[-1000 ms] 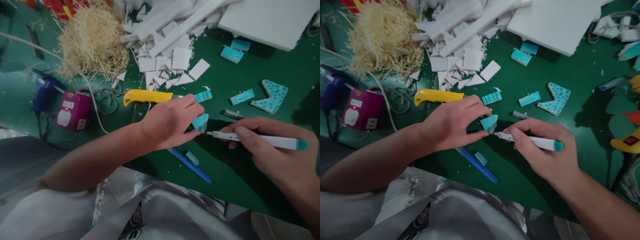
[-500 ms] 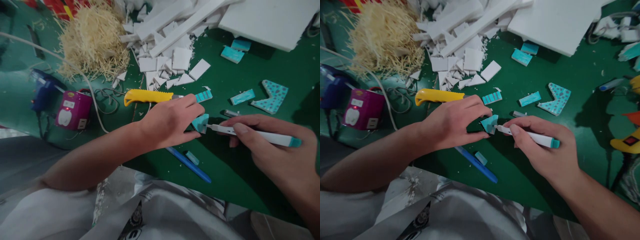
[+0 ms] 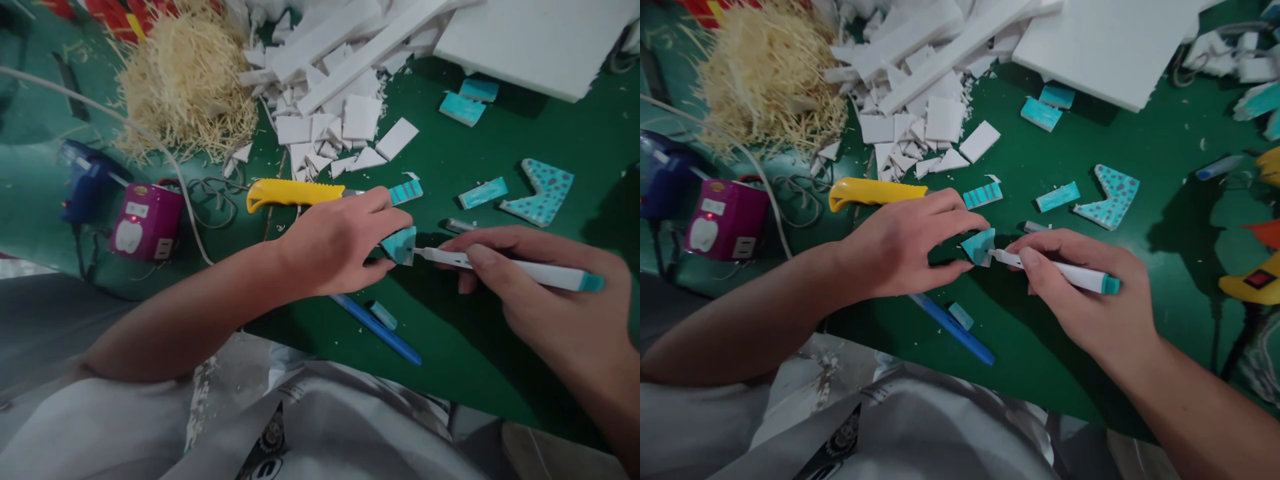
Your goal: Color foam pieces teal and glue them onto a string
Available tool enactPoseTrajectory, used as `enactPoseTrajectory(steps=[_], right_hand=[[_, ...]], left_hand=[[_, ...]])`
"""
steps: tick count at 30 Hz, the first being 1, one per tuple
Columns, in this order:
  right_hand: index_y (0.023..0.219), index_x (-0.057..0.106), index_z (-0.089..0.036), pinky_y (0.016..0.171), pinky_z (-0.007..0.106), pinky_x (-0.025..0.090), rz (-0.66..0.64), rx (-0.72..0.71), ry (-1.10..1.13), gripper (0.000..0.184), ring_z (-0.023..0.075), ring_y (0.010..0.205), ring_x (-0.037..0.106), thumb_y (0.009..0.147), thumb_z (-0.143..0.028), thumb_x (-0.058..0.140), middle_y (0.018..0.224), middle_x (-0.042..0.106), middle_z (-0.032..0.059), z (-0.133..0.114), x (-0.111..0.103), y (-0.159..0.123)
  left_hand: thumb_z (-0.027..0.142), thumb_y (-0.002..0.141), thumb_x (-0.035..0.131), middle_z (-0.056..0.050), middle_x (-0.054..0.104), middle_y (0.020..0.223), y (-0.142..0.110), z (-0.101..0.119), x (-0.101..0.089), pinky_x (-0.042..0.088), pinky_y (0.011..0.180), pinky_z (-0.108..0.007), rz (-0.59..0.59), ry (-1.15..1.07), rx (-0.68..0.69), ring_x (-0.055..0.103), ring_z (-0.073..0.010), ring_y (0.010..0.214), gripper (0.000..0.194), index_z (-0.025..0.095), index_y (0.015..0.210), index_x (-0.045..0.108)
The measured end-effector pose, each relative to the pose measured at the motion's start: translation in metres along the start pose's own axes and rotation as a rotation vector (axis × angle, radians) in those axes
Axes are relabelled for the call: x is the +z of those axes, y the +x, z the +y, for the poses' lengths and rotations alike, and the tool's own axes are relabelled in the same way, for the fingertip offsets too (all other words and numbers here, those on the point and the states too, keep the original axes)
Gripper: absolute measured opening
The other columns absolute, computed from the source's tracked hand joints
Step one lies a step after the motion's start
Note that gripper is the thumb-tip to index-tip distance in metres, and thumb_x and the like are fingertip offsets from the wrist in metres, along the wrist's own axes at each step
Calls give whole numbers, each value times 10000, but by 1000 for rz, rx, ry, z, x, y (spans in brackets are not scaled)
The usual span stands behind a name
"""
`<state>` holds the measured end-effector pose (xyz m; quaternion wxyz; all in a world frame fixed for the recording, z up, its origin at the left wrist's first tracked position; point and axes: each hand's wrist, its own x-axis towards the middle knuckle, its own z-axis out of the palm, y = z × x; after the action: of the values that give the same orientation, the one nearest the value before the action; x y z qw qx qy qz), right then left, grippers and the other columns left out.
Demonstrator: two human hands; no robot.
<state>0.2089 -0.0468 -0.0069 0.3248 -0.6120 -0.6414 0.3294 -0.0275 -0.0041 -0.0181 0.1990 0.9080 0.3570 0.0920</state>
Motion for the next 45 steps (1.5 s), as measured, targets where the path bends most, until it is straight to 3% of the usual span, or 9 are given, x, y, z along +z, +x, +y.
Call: enactPoseTrajectory(steps=[6,10,21,32,38,45], right_hand=[[818,813,-329,399,254,316,22,-116,41,139,99,464,542,917,-349,718,552,653,-41,13,-1,-3],[800,805,-335,407,222,383,-30,-142,58,172,89,456,563,938,-342,703,563,673,-55,19,-2,-4],[837,804,-342,501,198,485,0,-92,89,151,83,519,616,937,-311,696,616,702,-58,14,-1,-3],[795,804,-342,412,201,426,-25,-108,104,154,93,460,584,911,-291,715,573,684,-53,16,-3,-3],[840,814,-348,495,216,518,7,-50,141,156,101,512,630,936,-307,698,628,710,-40,16,-1,-3],[825,807,-348,474,219,497,19,-85,114,161,102,496,610,935,-315,695,605,692,-41,16,-3,-3]], left_hand=[[272,943,644,-94,665,1144,0,2,1,493,736,-303,14,16,-18,661,-207,936,340,158,1263,660],[270,940,655,-91,664,1135,-1,2,2,482,725,-302,12,21,-22,660,-208,935,336,154,1255,658],[264,930,666,-93,666,1144,-1,2,2,488,739,-308,20,7,-21,664,-213,938,344,150,1255,663],[271,929,664,-79,653,1114,-1,0,2,487,741,-303,10,9,-27,661,-210,946,342,166,1254,644],[272,937,653,-73,656,1092,1,2,2,478,730,-296,7,9,-28,657,-200,917,317,166,1236,647],[266,925,667,-72,658,1104,0,2,2,472,717,-296,18,10,-34,651,-195,904,325,165,1234,653]])
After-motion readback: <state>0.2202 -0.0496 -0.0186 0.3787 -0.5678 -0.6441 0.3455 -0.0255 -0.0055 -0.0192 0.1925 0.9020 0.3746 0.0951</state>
